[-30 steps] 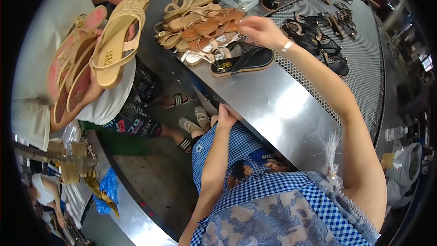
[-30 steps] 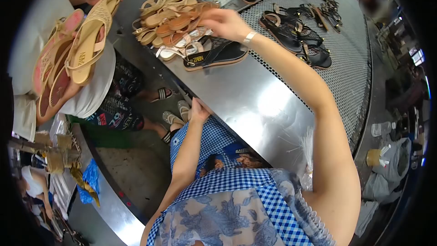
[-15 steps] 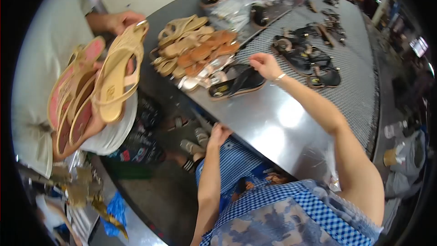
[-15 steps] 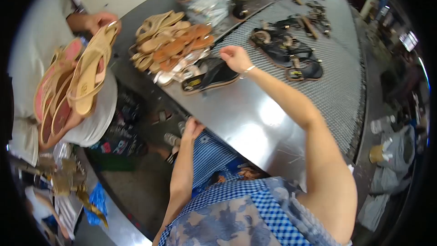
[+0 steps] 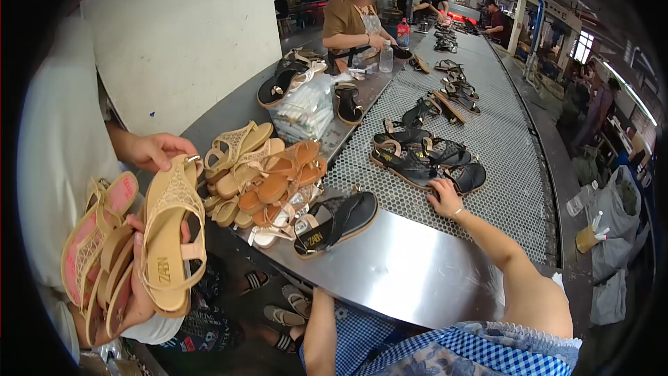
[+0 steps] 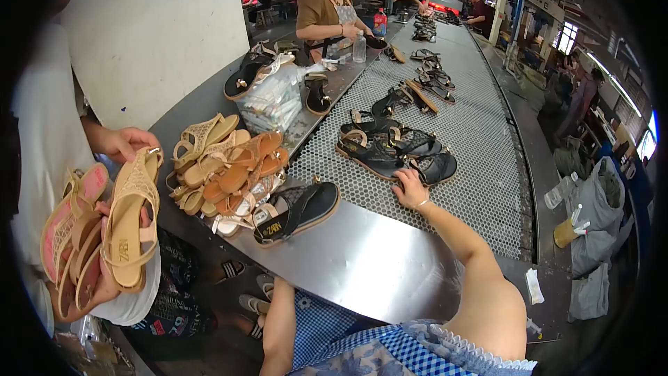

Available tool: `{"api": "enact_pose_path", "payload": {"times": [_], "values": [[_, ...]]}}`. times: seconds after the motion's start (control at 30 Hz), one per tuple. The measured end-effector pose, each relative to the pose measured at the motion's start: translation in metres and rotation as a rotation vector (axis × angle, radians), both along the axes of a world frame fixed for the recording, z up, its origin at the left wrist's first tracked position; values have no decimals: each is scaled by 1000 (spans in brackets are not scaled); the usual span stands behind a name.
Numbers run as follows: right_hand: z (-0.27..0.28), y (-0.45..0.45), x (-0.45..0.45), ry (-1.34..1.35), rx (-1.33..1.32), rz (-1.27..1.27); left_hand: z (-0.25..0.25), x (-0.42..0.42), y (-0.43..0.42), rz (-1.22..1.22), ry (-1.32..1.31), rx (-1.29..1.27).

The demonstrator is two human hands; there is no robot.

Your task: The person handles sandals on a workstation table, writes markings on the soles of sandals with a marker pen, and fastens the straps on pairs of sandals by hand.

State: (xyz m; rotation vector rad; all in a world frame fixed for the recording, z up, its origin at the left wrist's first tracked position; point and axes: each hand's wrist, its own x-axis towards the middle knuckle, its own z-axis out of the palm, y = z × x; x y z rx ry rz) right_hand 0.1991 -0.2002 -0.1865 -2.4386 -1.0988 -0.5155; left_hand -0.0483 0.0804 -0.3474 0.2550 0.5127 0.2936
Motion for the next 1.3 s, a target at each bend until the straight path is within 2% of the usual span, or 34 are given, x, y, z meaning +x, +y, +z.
{"api": "enact_pose_path", "payload": {"times": [0.07, 0.13, 0.17, 0.23, 0.3, 0.4, 0.5, 0.63, 0.77, 0.87, 0.9, 0.93, 0.97, 1.0, 1.03, 1.1, 1.17, 1.2, 1.23, 1.3], "values": [[-3, 3, 5, -34, 52, 106, -9, -1, -9, 19, 57, -13], [26, 22, -21, -25, 140, 159, -17, -4, -16, 40, 92, -25], [10, 21, -18, 145, 118, 129, -19, -7, -18, 49, 109, -32], [23, 26, -40, 595, -9, 106, -24, -11, -23, 68, 147, -31], [13, 28, -39, 637, 122, 110, -24, -16, -27, 86, 176, -27], [18, 50, -36, 589, 0, -63, -22, -20, -31, 106, 213, -22], [11, 65, -23, 402, -144, -57, -20, -25, -35, 113, 236, 0], [18, 60, -21, 364, -161, -131, -19, -36, -40, 148, 267, 31], [6, 29, 8, 182, -44, -230, -13, -64, -38, 187, 298, 136], [1, 16, 42, -9, -20, -329, 27, -107, -27, 169, 371, 333], [-9, 6, 74, -67, -187, -427, 40, -135, -23, 161, 402, 415], [16, 2, 78, -14, -140, -466, 56, -161, -21, 240, 422, 469], [22, -13, 106, -4, -193, -683, 72, -181, -18, 311, 420, 530], [33, -33, 128, 24, 69, -771, 88, -201, -17, 387, 454, 587], [61, -44, 133, 83, 52, -781, 106, -221, -14, 432, 522, 696], [96, -50, 140, -68, 141, -736, 149, -257, -15, 487, 557, 880], [126, -30, 119, -61, 297, -579, 206, -275, -20, 473, 510, 1157], [122, -20, 122, -108, 477, -400, 233, -278, -23, 511, 410, 1275], [123, 0, 114, -6, 637, -259, 261, -276, -27, 531, 309, 1396], [124, 54, 91, 63, 950, 74, 311, -258, -24, 746, 118, 1744]]}}
